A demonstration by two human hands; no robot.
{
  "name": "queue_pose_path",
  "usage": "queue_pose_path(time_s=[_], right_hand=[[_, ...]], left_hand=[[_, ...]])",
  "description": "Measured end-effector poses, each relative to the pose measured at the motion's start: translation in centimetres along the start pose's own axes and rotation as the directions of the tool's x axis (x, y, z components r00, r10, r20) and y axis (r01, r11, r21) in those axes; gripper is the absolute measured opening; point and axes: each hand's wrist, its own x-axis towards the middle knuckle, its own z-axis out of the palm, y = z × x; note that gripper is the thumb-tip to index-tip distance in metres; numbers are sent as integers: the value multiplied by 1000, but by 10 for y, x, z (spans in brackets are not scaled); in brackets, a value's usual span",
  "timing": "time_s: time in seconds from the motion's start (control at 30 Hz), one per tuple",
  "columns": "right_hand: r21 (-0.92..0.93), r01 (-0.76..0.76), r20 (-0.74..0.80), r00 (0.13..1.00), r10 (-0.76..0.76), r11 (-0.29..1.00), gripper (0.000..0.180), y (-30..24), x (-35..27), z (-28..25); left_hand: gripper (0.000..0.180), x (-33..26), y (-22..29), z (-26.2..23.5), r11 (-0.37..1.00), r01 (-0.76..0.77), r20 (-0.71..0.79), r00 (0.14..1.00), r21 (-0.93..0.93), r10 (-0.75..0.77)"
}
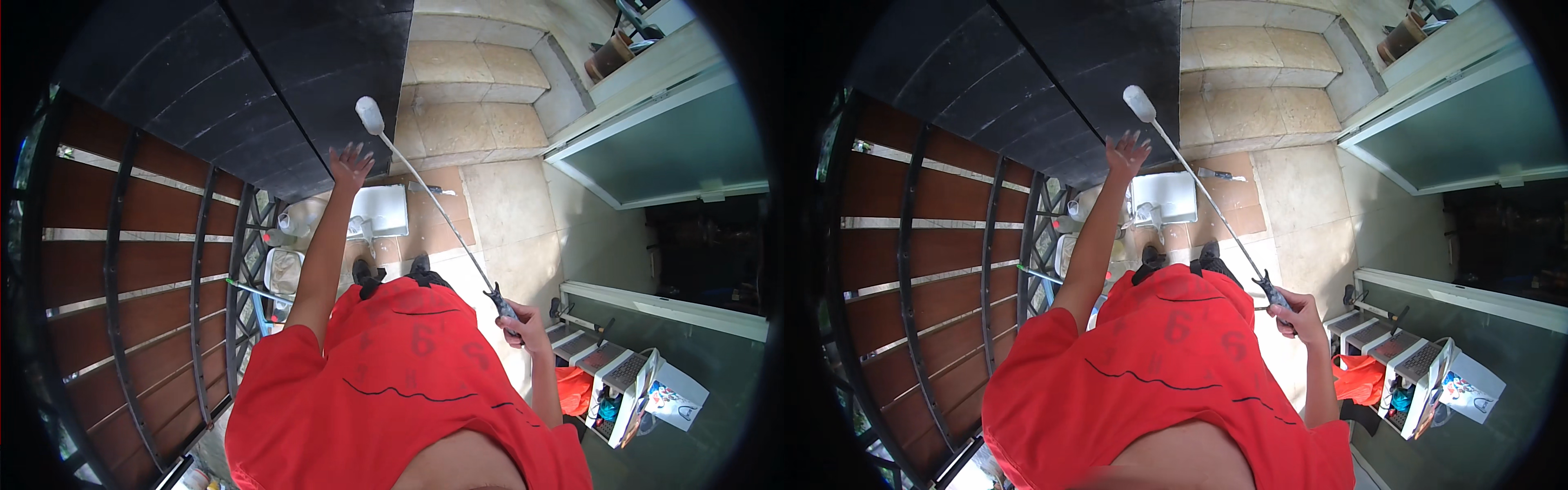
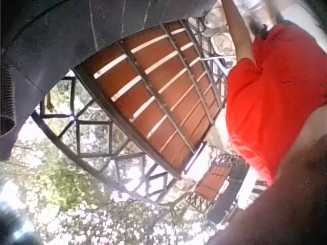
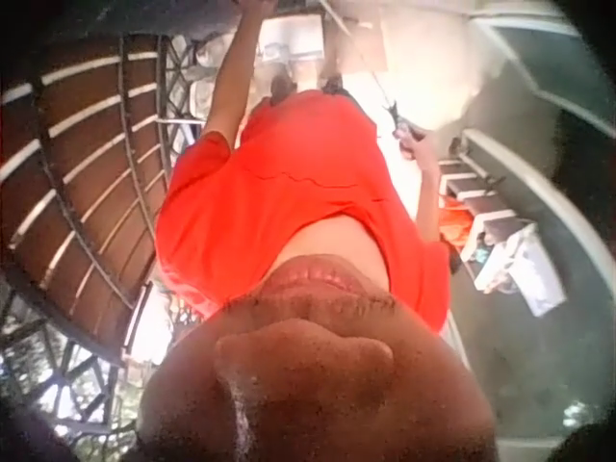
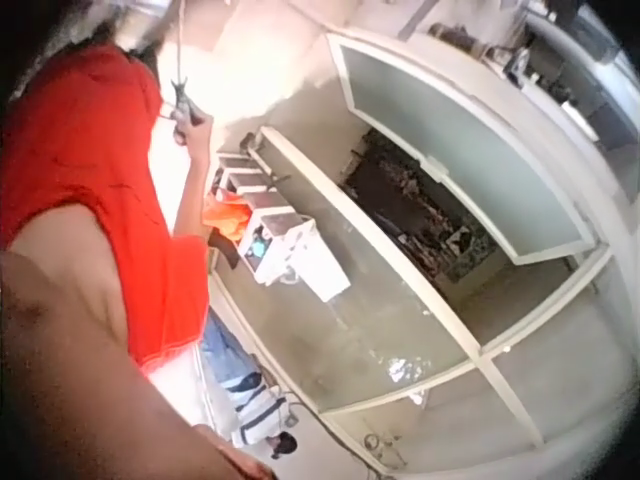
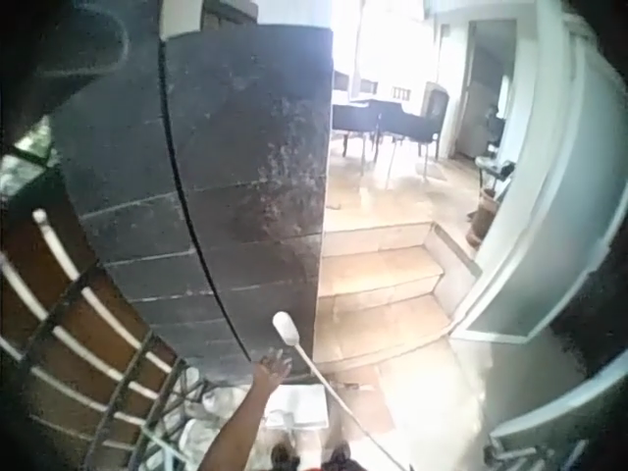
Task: Painting a column and wall area using a paint roller and a small brush.
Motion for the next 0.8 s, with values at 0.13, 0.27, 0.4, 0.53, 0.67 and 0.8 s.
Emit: queue_pose_path(time_s=[0.13,0.27,0.4,0.53,0.67,0.8], right_hand=[[69,37,35,999,-39,997,40,-5,-10,3],[81,40,52,998,-44,996,40,-1,-17,-1],[96,31,72,997,-38,995,40,-5,-17,-1],[103,22,118,992,-34,994,39,-7,-10,3],[-110,122,74,991,-114,986,41,4,-13,-5],[70,84,174,980,-95,994,36,-10,-14,7]], left_hand=[[77,12,8,40,988,4,108,994,-157,13],[79,21,21,54,911,76,282,958,-406,46],[74,21,31,72,869,162,458,885,-467,81],[65,16,57,81,860,220,645,749,-461,154],[56,-1,67,109,861,131,616,751,-492,238],[51,-29,83,123,860,137,593,776,-492,216]])
